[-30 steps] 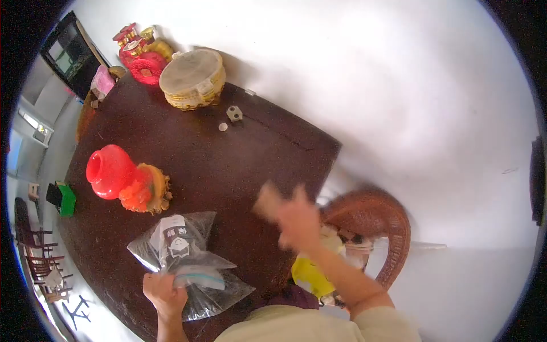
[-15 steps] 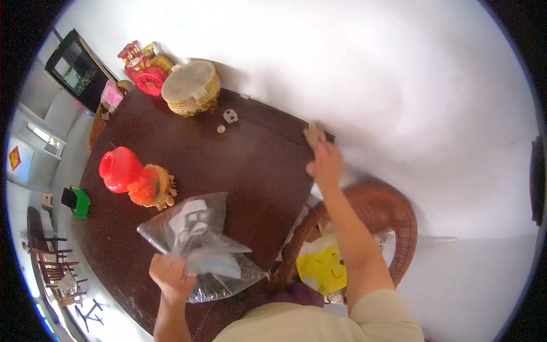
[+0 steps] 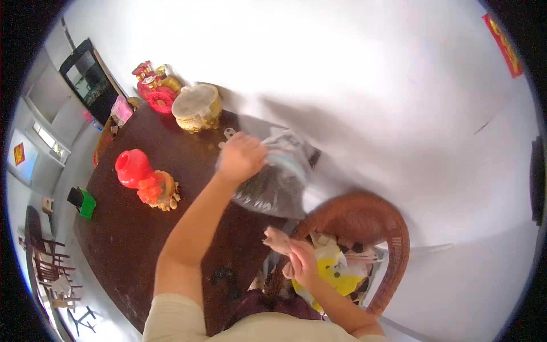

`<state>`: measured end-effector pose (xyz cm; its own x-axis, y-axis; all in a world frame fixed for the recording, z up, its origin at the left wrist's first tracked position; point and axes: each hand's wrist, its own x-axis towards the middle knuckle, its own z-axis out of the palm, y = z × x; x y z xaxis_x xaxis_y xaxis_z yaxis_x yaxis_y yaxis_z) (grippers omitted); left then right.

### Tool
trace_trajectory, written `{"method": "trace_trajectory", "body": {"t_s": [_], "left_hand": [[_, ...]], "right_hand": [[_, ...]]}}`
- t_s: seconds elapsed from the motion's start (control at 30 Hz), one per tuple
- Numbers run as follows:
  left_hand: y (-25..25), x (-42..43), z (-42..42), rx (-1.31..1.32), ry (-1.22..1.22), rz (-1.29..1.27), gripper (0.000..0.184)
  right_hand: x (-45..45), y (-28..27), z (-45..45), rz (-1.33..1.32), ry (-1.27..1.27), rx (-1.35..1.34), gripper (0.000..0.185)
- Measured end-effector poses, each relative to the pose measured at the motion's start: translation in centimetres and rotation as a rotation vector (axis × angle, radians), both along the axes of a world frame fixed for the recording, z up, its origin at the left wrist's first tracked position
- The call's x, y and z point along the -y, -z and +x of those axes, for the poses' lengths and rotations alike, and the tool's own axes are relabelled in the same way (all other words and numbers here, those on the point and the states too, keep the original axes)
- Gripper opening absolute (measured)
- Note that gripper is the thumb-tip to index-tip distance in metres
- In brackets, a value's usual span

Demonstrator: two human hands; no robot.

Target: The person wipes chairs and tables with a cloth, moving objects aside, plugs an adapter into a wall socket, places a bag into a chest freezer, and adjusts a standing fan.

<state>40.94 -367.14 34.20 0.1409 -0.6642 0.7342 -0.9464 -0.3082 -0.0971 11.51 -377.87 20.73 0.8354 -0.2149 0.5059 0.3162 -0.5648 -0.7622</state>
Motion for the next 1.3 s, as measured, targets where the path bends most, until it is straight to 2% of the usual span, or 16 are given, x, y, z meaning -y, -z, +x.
{"method": "trace_trajectory", "body": {"t_s": [0.07, 0.17, 0.37, 0.47, 0.57, 0.63, 0.67, 0.77, 0.87, 0.97, 1.0, 1.07, 1.13, 1.17, 1.27, 1.3], "left_hand": [[1.3, 2.7, 0.9, -0.036, -0.071, 0.027, 0.024], [2.9, 4.8, 0.6, -0.243, -0.248, 0.163, 0.032], [-0.9, -0.5, -4.4, -0.255, -0.148, 0.013, 0.051], [0.8, -6.0, -6.4, -0.304, -0.109, -0.152, 0.037], [4.0, -12.8, -7.9, -0.229, -0.352, -0.265, 0.026], [6.3, -17.0, -8.9, -0.194, -0.588, -0.375, 0.034], [7.3, -18.9, -9.3, -0.214, -0.691, -0.421, 0.034], [10.1, -22.5, -8.7, -0.282, -0.844, -0.642, 0.076], [11.6, -24.0, -7.0, -0.441, -0.961, -0.681, 0.102], [13.6, -24.9, -5.0, -0.736, -0.636, -0.886, 0.123], [13.7, -25.0, -4.5, -0.81, -0.566, -0.944, 0.135], [14.4, -25.5, -3.9, -0.812, -0.542, -0.906, 0.138], [14.7, -25.5, -3.4, -0.801, -0.564, -0.887, 0.136], [14.2, -25.2, -3.4, -0.818, -0.607, -0.868, 0.132], [13.5, -24.9, -3.4, -0.869, -0.715, -0.836, 0.119], [14.0, -25.1, -3.3, -0.892, -0.734, -0.843, 0.114]], "right_hand": [[-0.1, -0.4, -0.2, -0.009, 0.004, -0.007, 0.026], [-0.7, -1.2, 0.1, -0.008, -0.046, 0.004, 0.027], [-3.7, -1.9, 2.9, -0.143, -0.091, 0.032, 0.03], [-6.4, -2.2, 5.6, -0.341, -0.157, 0.0, 0.037], [-9.6, -1.1, 7.8, -0.62, -0.216, -0.036, 0.05], [-10.9, -0.8, 10.2, -0.695, -0.236, 0.002, 0.053], [-11.3, -1.9, 11.3, -0.732, -0.288, -0.075, 0.053], [-12.6, -0.8, 16.3, -0.805, -0.272, -0.088, 0.05], [-15.0, -1.0, 20.5, -0.816, -0.131, -0.093, 0.049], [-17.1, -2.5, 22.1, -0.717, -0.021, -0.064, 0.04], [-17.0, -3.8, 23.2, -0.662, -0.077, -0.206, 0.037], [-15.6, -7.8, 26.7, -0.547, -0.188, -0.489, 0.03], [-13.6, -7.0, 30.8, -0.476, 0.018, -0.264, 0.022], [-12.6, -6.6, 32.6, -0.525, 0.13, -0.213, 0.025], [-10.4, -4.6, 37.7, -0.67, 0.376, -0.373, 0.041], [-10.0, -4.2, 38.9, -0.626, 0.338, -0.49, 0.042]]}}
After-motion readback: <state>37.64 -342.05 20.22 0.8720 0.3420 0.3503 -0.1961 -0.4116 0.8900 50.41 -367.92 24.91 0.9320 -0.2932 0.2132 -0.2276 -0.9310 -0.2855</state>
